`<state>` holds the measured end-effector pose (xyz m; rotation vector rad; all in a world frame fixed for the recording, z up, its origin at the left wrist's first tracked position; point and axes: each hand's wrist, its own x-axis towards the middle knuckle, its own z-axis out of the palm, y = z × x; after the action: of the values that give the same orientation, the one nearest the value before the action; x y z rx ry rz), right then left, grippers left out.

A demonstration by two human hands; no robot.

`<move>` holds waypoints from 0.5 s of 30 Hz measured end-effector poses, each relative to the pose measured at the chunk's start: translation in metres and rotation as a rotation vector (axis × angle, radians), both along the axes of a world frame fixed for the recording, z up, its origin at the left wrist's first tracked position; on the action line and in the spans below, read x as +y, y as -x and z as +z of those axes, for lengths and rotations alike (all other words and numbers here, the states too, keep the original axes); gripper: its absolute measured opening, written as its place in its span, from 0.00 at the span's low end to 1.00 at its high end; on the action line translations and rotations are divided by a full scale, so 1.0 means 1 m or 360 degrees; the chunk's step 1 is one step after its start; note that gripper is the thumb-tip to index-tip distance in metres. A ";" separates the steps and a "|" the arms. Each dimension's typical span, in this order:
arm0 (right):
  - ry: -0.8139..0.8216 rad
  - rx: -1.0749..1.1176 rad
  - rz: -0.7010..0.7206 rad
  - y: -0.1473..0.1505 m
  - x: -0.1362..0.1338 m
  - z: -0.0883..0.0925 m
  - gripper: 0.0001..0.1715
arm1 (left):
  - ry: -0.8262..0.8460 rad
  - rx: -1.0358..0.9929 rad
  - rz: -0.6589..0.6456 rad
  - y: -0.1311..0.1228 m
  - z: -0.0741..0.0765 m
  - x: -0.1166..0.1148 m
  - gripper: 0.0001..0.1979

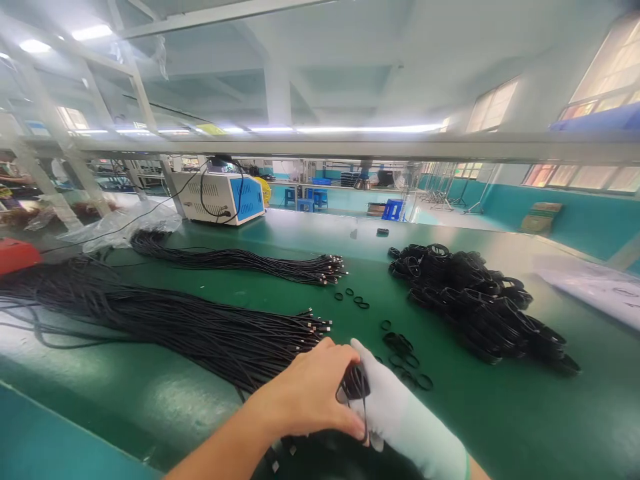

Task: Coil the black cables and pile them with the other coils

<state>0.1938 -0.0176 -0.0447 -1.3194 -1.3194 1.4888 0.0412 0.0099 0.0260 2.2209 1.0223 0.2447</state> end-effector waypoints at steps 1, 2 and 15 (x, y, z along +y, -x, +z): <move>-0.0085 -0.0068 -0.0070 0.000 0.000 -0.005 0.48 | -0.0069 0.0089 0.0001 -0.002 0.001 0.001 0.29; -0.0166 -0.0119 -0.0128 0.001 0.000 -0.008 0.49 | -0.0114 0.0174 -0.0012 -0.002 0.002 0.003 0.27; -0.0168 0.0838 0.0280 -0.013 -0.021 0.040 0.24 | 0.0499 0.0054 -0.0173 0.001 -0.012 0.017 0.10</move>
<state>0.2069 -0.0387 -0.0045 -0.6858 -1.1615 1.7093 0.0405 0.0266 0.0135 1.9920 0.8872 -0.0029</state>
